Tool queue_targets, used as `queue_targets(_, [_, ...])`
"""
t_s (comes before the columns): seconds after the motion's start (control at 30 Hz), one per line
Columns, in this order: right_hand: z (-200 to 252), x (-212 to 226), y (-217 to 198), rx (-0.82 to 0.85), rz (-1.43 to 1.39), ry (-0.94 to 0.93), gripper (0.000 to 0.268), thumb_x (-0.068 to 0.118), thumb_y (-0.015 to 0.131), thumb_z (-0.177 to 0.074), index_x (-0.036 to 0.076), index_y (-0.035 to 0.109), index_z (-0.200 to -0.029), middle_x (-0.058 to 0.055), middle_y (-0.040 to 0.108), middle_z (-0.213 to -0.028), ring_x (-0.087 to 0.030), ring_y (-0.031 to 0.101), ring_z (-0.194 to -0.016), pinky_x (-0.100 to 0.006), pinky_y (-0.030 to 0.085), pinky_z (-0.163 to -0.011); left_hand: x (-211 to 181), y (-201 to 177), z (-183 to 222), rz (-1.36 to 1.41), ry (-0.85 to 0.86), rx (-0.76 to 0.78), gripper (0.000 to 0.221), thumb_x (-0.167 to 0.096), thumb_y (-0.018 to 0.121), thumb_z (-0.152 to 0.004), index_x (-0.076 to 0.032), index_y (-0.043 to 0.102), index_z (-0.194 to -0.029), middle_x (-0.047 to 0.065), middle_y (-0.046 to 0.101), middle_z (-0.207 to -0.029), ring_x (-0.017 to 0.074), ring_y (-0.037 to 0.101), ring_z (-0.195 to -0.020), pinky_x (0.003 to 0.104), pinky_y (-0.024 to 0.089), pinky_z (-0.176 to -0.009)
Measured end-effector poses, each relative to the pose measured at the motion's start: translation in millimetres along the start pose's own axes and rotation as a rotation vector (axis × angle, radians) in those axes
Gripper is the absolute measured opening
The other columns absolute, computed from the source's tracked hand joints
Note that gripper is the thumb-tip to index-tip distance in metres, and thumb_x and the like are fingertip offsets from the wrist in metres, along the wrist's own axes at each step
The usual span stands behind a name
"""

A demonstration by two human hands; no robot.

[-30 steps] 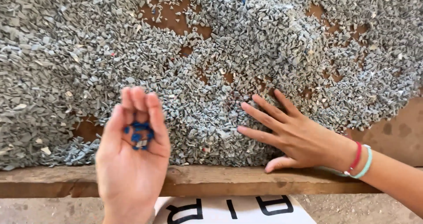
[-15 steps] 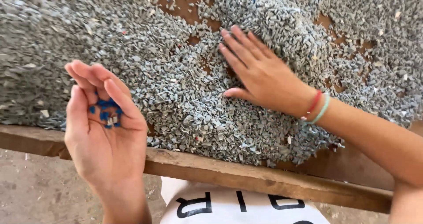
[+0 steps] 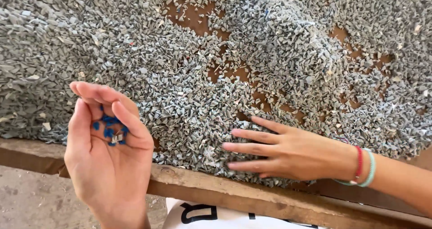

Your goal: The person sifts through a large pile of shredded plastic flakes in a wooden tray, picking out blue pieces by hand and collecting them in the left palm. The right hand repeatedly sweeps and digs through the grey flakes to locate and extract the blue items.

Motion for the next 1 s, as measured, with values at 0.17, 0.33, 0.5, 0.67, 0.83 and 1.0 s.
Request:
queue_targets(0.17, [29.1,-7.2,-5.0,-0.15,-0.225,0.04,0.046,0.025,0.053,-0.104,0.012,0.046,-0.148,-0.011,0.049,-0.152,-0.028,0.051,-0.139,-0.047,0.044,-0.116,-1.6,-2.4,0.8,0.024,0.001,0.014,0.022,-0.014,0.051,-0.119,-0.015,0.07,-0.131,-0.004,0.071,-0.121,0.0133,0.064,-0.119,0.029,0.06,-0.101])
queue_targets(0.33, [32.9,-28.8,-2.1,-0.229,-0.023,0.237,0.058,0.025,0.075,-0.092,0.011,0.05,-0.143,-0.011,0.053,-0.149,-0.026,0.055,-0.136,-0.044,0.047,-0.118,-1.5,0.0,1.3,0.001,-0.009,0.041,0.022,-0.013,0.051,-0.119,-0.014,0.07,-0.13,-0.003,0.072,-0.121,0.0134,0.064,-0.118,0.029,0.061,-0.101])
queue_targets(0.5, [30.6,-38.7,16.5,0.002,0.142,0.592,0.103,0.078,0.002,-0.092,0.002,0.008,-0.161,-0.021,0.002,-0.168,-0.034,-0.001,-0.156,-0.046,-0.001,-0.129,-3.5,-0.8,2.9,0.002,0.037,-0.003,0.021,-0.014,0.054,-0.119,-0.016,0.072,-0.128,-0.004,0.071,-0.121,0.0105,0.064,-0.118,0.026,0.061,-0.1])
queue_targets(0.67, [23.2,-9.9,7.6,-0.025,-0.059,0.357,0.091,0.074,0.004,-0.094,0.014,0.011,-0.162,-0.014,0.003,-0.169,-0.033,-0.004,-0.157,-0.051,-0.004,-0.129,-3.0,-0.2,1.7,-0.014,0.014,-0.011,0.02,-0.014,0.054,-0.119,-0.016,0.072,-0.127,-0.005,0.071,-0.121,0.0094,0.064,-0.116,0.026,0.061,-0.1])
queue_targets(0.83, [37.3,8.3,-5.0,0.044,-0.055,0.338,0.093,0.075,0.015,-0.092,0.014,0.016,-0.162,-0.023,0.003,-0.168,-0.038,0.0,-0.157,-0.053,-0.002,-0.127,-3.0,1.4,4.6,-0.017,0.012,-0.04,0.019,-0.014,0.056,-0.119,-0.018,0.074,-0.126,-0.013,0.069,-0.126,0.0047,0.062,-0.117,0.023,0.059,-0.1])
queue_targets(1.0, [59.0,-4.5,-0.6,0.019,0.036,0.321,0.087,0.072,0.006,-0.098,0.011,0.015,-0.159,-0.015,0.008,-0.168,-0.03,0.001,-0.156,-0.044,-0.005,-0.13,-6.1,-2.5,5.6,-0.004,-0.004,-0.013,0.02,-0.013,0.057,-0.121,-0.02,0.074,-0.128,-0.012,0.069,-0.125,0.0047,0.062,-0.119,0.023,0.058,-0.103])
Point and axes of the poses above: each hand's wrist, its own z-axis away from the middle knuckle, its own y-axis out of the palm, x = y × z, the point moved 2 cm from there along -z, towards the middle knuckle
